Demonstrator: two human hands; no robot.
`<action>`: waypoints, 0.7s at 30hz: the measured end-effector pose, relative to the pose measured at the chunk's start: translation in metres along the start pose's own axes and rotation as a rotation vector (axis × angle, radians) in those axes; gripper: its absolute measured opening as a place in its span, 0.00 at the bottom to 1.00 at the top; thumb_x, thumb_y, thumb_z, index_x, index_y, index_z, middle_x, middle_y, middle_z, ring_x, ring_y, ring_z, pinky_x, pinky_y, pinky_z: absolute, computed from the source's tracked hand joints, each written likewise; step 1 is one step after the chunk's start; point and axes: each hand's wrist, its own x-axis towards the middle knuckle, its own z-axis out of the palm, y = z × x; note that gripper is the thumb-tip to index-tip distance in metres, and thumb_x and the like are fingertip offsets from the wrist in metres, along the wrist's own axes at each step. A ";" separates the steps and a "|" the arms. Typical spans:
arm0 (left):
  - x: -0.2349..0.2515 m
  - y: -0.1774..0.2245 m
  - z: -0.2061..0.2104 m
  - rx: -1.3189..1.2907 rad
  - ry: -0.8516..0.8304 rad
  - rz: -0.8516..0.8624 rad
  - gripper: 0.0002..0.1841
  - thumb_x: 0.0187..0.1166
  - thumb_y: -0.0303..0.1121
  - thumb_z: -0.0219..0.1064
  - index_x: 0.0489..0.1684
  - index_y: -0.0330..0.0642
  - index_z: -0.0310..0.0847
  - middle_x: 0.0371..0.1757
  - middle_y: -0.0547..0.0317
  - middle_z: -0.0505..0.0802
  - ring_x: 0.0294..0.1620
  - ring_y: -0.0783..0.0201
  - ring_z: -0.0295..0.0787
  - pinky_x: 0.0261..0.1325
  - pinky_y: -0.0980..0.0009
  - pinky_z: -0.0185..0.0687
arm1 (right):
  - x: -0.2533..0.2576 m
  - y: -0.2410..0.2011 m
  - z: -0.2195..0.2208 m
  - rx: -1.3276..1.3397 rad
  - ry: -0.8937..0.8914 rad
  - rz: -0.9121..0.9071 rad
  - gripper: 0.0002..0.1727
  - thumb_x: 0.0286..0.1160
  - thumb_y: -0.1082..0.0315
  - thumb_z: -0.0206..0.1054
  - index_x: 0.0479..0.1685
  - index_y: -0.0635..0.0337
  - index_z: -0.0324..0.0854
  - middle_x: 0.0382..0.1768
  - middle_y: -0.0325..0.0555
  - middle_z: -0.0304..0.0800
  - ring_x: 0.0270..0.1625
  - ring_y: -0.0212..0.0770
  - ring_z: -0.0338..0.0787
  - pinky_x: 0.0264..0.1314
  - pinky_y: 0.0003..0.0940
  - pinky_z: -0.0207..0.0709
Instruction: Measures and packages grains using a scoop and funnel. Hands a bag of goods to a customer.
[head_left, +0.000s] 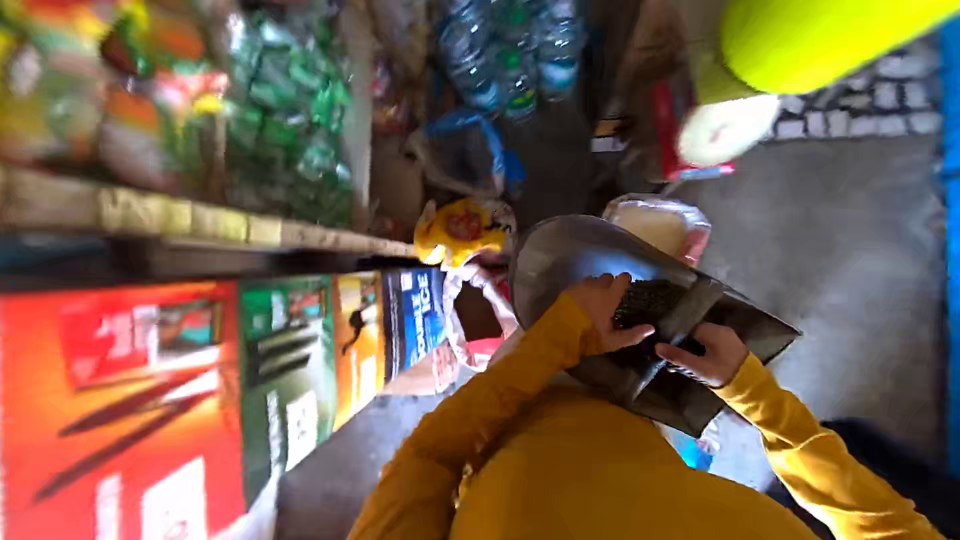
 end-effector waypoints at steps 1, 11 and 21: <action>0.001 -0.017 0.013 -0.015 0.041 -0.011 0.41 0.78 0.56 0.68 0.82 0.31 0.68 0.71 0.28 0.82 0.75 0.34 0.77 0.76 0.42 0.72 | 0.014 0.006 0.005 -0.024 -0.050 0.014 0.29 0.66 0.54 0.73 0.49 0.79 0.85 0.40 0.66 0.91 0.41 0.51 0.92 0.53 0.53 0.83; -0.038 -0.179 0.124 -0.427 0.287 -0.495 0.28 0.93 0.39 0.48 0.90 0.36 0.59 0.91 0.45 0.66 0.96 0.38 0.37 0.90 0.33 0.20 | 0.142 0.007 0.134 -0.387 -0.611 0.275 0.31 0.83 0.57 0.68 0.72 0.78 0.75 0.67 0.78 0.81 0.75 0.69 0.80 0.82 0.61 0.64; -0.057 -0.298 0.194 -0.480 0.421 -1.088 0.43 0.77 0.29 0.68 0.94 0.38 0.48 0.96 0.38 0.48 0.96 0.37 0.32 0.89 0.29 0.28 | 0.232 0.030 0.284 -0.384 -0.789 0.452 0.31 0.90 0.55 0.59 0.76 0.76 0.69 0.69 0.72 0.79 0.70 0.60 0.83 0.77 0.53 0.70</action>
